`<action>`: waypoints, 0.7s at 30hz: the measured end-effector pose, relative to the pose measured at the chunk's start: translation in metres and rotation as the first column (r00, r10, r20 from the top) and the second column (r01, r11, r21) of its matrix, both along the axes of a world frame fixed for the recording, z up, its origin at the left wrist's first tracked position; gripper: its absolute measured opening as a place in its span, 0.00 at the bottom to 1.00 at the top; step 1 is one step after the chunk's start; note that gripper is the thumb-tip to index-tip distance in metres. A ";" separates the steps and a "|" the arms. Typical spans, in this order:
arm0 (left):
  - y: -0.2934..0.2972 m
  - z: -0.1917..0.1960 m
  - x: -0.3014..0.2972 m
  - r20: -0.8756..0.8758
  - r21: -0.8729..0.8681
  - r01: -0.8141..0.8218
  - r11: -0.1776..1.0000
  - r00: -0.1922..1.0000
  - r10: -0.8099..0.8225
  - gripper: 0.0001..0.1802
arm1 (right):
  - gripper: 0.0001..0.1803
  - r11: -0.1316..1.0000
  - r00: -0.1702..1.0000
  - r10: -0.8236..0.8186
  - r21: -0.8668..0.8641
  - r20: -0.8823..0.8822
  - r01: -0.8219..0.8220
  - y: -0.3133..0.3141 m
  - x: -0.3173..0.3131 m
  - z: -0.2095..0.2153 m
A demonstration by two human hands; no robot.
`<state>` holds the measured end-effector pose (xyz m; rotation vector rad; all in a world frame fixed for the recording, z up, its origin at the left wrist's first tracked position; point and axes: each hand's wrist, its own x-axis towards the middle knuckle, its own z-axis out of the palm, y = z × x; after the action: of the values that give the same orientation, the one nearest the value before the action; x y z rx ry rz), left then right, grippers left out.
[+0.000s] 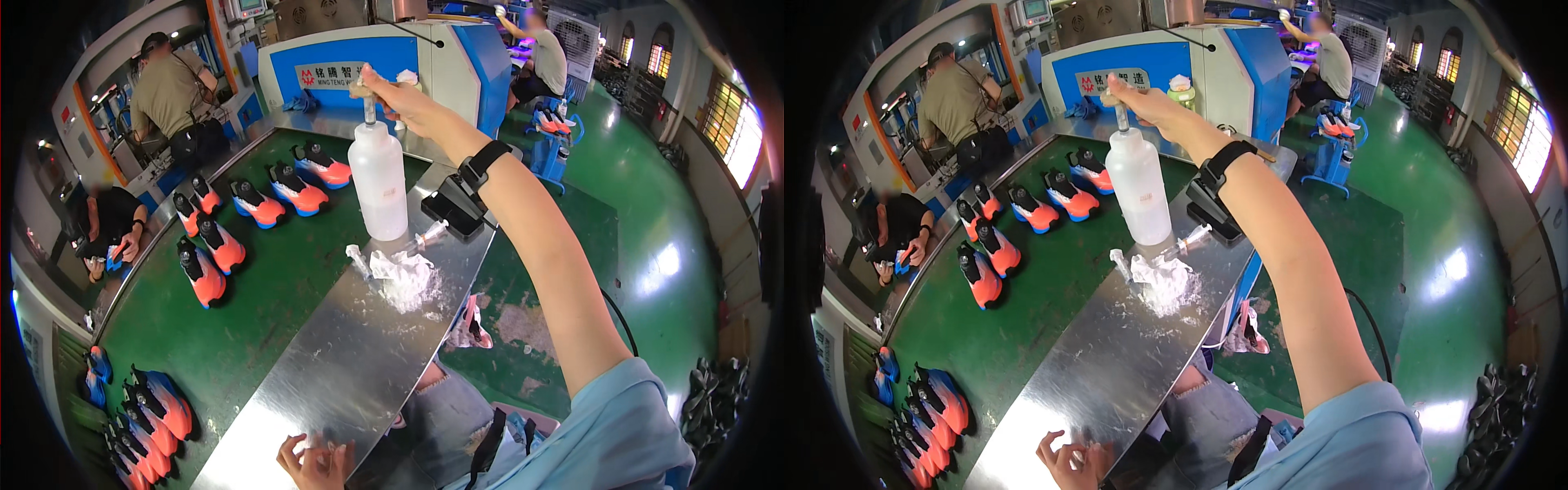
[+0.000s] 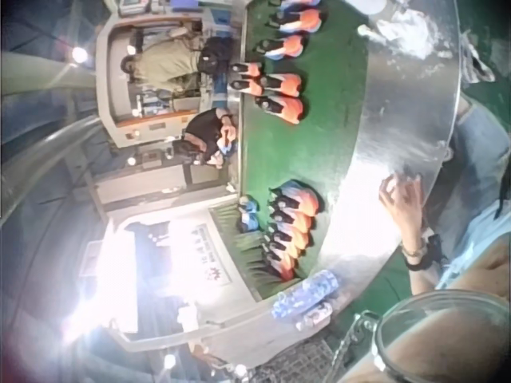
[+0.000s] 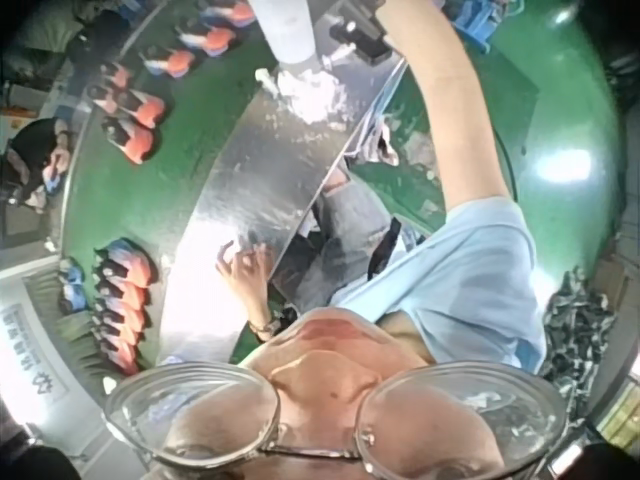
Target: The recorder uses a syringe to apply a yellow adhesive liquid to the edge of a shoe sole.
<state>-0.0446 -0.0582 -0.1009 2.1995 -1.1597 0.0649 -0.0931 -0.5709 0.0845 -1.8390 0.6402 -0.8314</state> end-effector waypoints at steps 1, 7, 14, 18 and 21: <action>-0.002 -0.001 0.005 0.009 -0.013 -0.006 1.000 1.000 0.007 0.11 | 0.38 0.999 0.995 0.020 0.028 0.100 -0.022 0.000 0.001 -0.006; -0.022 0.004 0.012 0.078 0.008 -0.030 1.000 0.996 0.030 0.14 | 0.36 0.955 0.948 0.294 0.002 0.122 -0.297 0.001 -0.002 -0.038; -0.023 -0.011 0.009 0.044 0.044 -0.010 0.999 0.999 0.008 0.16 | 0.49 0.951 0.984 -0.111 -0.303 -0.138 0.064 0.005 0.013 -0.059; -0.014 -0.025 0.020 0.021 0.022 0.015 1.000 1.000 -0.015 0.20 | 0.40 0.920 0.973 -0.194 -0.367 -0.125 0.136 0.009 0.012 -0.060; -0.006 -0.021 0.022 -0.016 0.018 0.054 0.998 0.998 -0.054 0.20 | 0.30 0.914 0.979 -0.186 -0.381 -0.084 0.141 0.016 0.005 -0.058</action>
<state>-0.0227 -0.0646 -0.1216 2.1793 -1.2145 0.0141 -0.0883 -0.5551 0.0265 -2.2156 0.7592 -1.0142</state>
